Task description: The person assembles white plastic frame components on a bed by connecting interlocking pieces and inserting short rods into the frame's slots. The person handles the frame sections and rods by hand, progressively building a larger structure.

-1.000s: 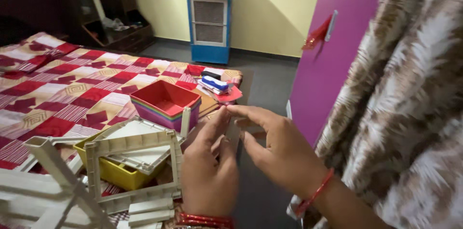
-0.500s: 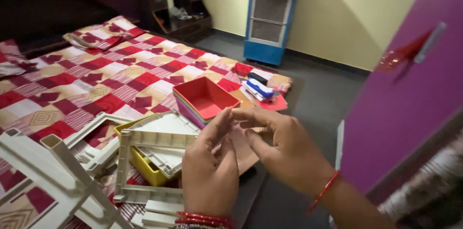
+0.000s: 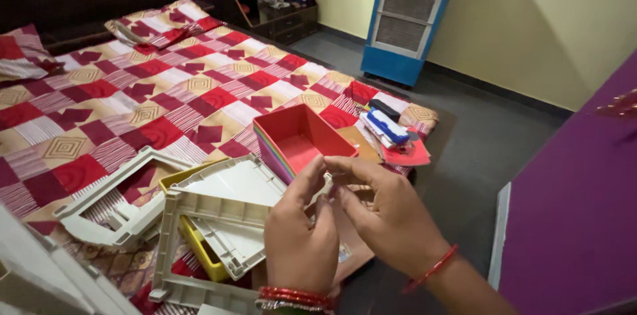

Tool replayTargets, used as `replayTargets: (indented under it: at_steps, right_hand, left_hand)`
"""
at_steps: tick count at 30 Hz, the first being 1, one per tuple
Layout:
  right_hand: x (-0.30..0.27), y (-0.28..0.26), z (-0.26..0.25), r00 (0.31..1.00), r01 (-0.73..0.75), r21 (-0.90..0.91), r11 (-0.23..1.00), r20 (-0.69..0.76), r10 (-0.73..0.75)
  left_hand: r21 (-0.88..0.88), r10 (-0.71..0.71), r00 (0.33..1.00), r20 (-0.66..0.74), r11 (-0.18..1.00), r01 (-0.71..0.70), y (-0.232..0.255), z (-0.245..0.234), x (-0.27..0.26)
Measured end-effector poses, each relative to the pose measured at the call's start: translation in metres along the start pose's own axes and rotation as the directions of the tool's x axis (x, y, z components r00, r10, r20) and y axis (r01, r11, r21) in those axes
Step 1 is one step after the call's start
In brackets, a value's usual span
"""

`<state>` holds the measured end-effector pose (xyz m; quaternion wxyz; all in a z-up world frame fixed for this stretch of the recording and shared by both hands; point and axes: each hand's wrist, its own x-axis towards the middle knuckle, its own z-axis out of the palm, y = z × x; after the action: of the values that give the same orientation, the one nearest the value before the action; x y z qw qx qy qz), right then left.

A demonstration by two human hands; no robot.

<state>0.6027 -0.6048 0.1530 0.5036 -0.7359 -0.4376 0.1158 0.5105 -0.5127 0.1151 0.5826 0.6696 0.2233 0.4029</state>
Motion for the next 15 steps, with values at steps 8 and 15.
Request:
replayTargets:
  at_steps: [8, 15]
  right_hand:
    - [0.044, 0.044, 0.022, 0.997, -0.072, 0.013, 0.997, 0.017, 0.072]
    - [0.080, 0.104, 0.030, 0.995, -0.073, 0.102, 0.992, 0.075, 0.066]
  left_hand:
    - [0.057, -0.075, 0.995, -0.061, 0.995, 0.079, -0.039, 0.010, 0.037]
    - [0.231, -0.136, 0.983, -0.123, 0.959, 0.162, -0.079, 0.033, 0.069]
